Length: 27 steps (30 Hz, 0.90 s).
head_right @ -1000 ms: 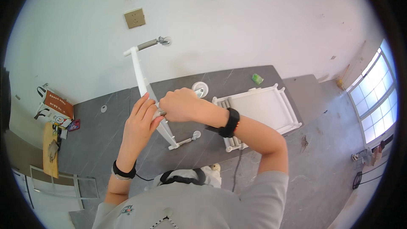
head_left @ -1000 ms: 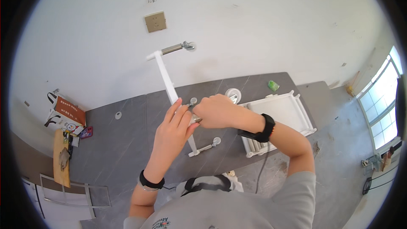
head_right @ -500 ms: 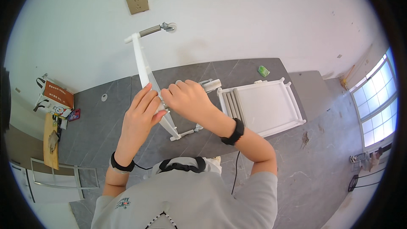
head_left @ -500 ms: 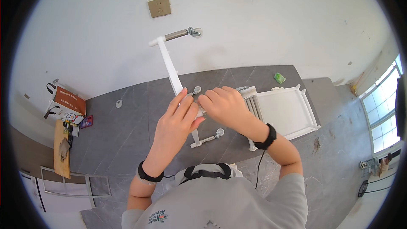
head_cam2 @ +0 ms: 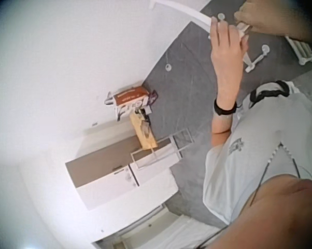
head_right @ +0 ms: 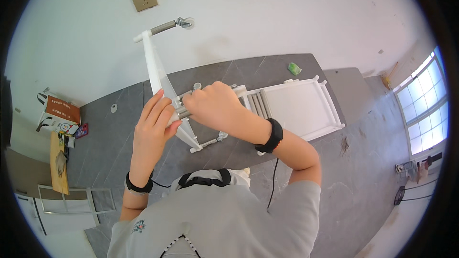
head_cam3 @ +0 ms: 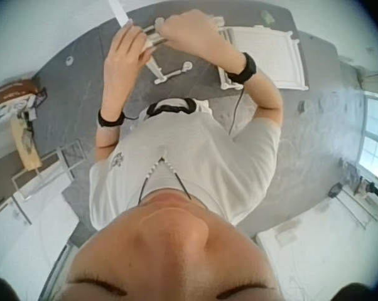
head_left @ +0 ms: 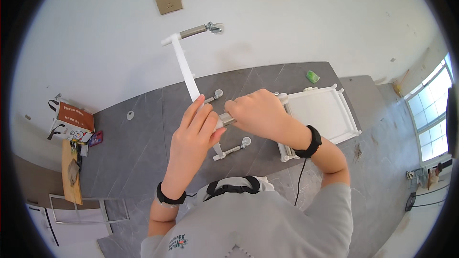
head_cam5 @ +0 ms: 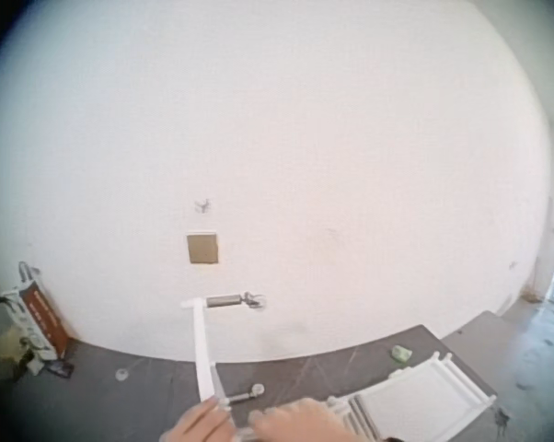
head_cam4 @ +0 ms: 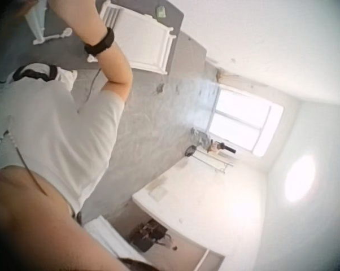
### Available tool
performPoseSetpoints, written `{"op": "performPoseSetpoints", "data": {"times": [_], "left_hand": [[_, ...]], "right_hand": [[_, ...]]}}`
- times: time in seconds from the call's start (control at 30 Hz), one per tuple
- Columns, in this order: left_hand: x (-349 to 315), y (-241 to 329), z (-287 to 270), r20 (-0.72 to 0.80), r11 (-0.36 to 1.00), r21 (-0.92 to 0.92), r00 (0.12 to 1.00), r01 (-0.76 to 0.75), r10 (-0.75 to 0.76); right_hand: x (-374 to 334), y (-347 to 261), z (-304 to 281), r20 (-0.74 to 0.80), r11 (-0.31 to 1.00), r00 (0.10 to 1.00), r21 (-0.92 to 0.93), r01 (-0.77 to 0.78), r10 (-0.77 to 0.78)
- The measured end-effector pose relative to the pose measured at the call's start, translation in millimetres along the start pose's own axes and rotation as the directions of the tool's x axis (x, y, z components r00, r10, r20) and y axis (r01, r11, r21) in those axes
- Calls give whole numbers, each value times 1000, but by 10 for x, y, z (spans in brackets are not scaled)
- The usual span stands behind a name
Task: The person is assembling a white plastic and metal utility cart by connecting the metal support bars to the plastic trays and wheels.
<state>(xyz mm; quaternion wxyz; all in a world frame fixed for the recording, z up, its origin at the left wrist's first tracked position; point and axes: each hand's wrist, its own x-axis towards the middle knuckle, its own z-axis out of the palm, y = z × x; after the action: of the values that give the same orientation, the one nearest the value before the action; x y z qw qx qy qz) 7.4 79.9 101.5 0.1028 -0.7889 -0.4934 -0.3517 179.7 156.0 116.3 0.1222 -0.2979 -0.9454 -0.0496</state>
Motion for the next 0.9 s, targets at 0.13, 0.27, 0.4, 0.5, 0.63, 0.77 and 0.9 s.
{"op": "performPoseSetpoints", "data": {"times": [0.13, 0.27, 0.4, 0.5, 0.63, 0.77, 0.9], "left_hand": [[-5, 15, -10, -2, 1000, -6, 1000, 4, -4], [19, 18, 13, 13, 1000, -16, 1000, 8, -7], [-28, -33, -75, 23, 999, 5, 999, 43, -43], [-79, -54, -128, 32, 997, 53, 998, 54, -56], [-29, -83, -51, 1, 1000, -29, 1000, -3, 4], [7, -88, -22, -3, 998, 32, 999, -46, 46], [34, 9, -95, 11, 965, 244, 996, -94, 94]], "right_hand": [[-33, -17, 239, -403, 984, 912, -180, 1, -75], [-23, 24, 310, -630, 913, 754, -395, -102, -188], [-79, 590, 355, -853, 924, 513, -266, -274, -94], [-350, 919, 374, -823, 877, 507, -22, -480, 257], [-497, 693, 624, -586, 852, 620, 326, -409, 522], [-664, 568, 982, -448, 842, 743, 454, -291, 498], [-891, 470, 1042, -351, 772, 742, 537, -341, 572]]}}
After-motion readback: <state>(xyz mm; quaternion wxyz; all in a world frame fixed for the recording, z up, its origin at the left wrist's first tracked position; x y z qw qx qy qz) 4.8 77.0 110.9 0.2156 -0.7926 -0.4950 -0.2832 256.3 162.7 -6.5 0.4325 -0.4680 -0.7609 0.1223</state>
